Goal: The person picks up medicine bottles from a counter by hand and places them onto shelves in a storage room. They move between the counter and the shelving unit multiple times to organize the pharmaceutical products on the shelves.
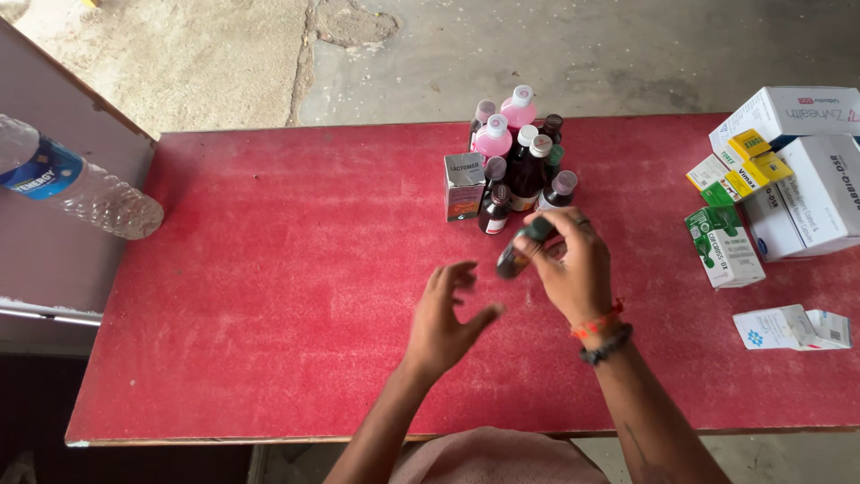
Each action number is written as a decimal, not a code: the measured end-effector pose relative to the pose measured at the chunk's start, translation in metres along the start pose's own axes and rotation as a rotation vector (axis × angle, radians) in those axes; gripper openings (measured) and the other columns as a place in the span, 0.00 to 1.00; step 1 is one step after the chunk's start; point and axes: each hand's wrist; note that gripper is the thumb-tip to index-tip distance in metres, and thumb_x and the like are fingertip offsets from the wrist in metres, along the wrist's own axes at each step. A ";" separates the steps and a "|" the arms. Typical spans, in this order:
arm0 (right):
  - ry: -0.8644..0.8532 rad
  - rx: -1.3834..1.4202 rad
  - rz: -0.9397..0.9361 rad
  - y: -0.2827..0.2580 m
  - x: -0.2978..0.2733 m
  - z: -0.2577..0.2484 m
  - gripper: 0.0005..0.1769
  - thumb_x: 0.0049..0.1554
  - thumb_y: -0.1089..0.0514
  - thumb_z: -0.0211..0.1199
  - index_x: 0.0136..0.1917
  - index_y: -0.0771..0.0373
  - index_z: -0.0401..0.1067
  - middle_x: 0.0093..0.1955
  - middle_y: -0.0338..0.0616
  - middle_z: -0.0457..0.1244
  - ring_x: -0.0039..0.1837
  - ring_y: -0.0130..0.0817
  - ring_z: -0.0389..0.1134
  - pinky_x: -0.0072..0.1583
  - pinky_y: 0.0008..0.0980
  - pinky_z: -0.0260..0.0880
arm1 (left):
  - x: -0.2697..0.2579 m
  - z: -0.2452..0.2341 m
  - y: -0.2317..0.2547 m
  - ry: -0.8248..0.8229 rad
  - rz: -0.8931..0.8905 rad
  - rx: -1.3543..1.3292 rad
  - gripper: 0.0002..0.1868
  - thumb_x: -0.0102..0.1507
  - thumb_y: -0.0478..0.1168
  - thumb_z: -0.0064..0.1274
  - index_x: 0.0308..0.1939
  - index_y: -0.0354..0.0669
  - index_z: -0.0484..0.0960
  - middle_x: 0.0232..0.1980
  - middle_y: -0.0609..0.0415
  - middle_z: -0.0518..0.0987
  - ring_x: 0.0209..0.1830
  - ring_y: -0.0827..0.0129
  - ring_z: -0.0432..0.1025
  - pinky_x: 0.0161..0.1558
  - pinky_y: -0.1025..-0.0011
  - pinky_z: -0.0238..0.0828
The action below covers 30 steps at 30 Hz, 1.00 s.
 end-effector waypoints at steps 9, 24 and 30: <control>-0.180 0.557 0.235 -0.002 0.030 0.038 0.15 0.63 0.50 0.65 0.60 0.59 0.74 0.49 0.37 0.70 0.48 0.23 0.72 0.47 0.25 0.72 | -0.001 0.013 -0.013 0.104 -0.280 -0.070 0.23 0.60 0.44 0.68 0.53 0.38 0.78 0.31 0.51 0.79 0.28 0.69 0.71 0.34 0.67 0.73; -0.264 0.083 0.041 0.025 0.018 0.022 0.24 0.43 0.52 0.82 0.50 0.59 0.77 0.44 0.41 0.71 0.46 0.30 0.74 0.49 0.31 0.73 | 0.004 0.008 -0.005 0.157 0.343 0.412 0.29 0.39 0.58 0.77 0.37 0.47 0.90 0.73 0.32 0.58 0.71 0.38 0.55 0.61 0.44 0.66; -0.548 0.832 0.263 0.042 0.027 0.006 0.24 0.57 0.48 0.72 0.59 0.65 0.74 0.43 0.38 0.70 0.42 0.22 0.71 0.45 0.24 0.74 | 0.009 0.029 -0.012 -0.152 -0.032 -0.107 0.27 0.46 0.58 0.74 0.39 0.46 0.85 0.67 0.48 0.66 0.69 0.60 0.66 0.65 0.57 0.73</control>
Point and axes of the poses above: each hand's wrist, its own x-axis towards the middle knuckle, its own z-axis out of the palm, y = z × x
